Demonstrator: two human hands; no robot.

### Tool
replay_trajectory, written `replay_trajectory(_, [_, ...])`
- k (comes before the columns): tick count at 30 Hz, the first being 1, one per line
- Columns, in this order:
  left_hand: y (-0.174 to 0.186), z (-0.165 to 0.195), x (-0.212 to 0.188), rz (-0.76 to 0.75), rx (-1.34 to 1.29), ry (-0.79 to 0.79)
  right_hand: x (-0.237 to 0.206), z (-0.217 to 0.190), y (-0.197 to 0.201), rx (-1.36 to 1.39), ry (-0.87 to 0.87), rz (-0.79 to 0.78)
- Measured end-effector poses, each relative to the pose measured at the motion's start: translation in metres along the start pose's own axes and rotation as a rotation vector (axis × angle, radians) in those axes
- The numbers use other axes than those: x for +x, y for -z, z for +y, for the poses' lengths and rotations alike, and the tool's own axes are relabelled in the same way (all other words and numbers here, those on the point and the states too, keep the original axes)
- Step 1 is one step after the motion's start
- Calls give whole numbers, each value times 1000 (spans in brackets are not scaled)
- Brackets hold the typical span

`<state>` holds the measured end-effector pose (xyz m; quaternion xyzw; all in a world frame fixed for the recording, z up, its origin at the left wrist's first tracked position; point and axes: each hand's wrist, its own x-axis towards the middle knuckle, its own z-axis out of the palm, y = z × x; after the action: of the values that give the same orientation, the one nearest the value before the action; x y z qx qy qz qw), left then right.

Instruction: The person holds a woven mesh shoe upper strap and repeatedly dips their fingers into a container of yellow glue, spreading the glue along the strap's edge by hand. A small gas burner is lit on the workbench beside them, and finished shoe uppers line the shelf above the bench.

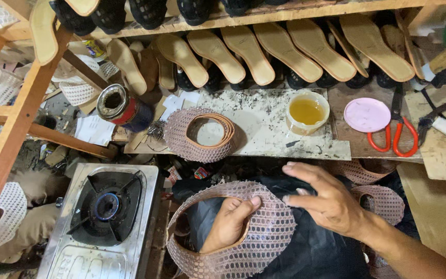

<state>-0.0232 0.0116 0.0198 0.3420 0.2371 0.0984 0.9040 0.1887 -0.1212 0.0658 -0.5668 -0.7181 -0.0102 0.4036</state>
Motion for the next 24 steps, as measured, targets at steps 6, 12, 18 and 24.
replay_trajectory(6, [-3,-3,-1,-25,-12,0,5,0,-1,-36,65,-35])
replay_trajectory(12, [-3,1,-4,45,8,-49,-3,-5,-4,208,-145,-27])
replay_trajectory(18, [3,-20,3,-73,0,-101,-4,-14,-9,368,-536,-178])
replay_trajectory(24, [14,-42,9,-71,-16,-52,22,54,7,-170,-295,-21])
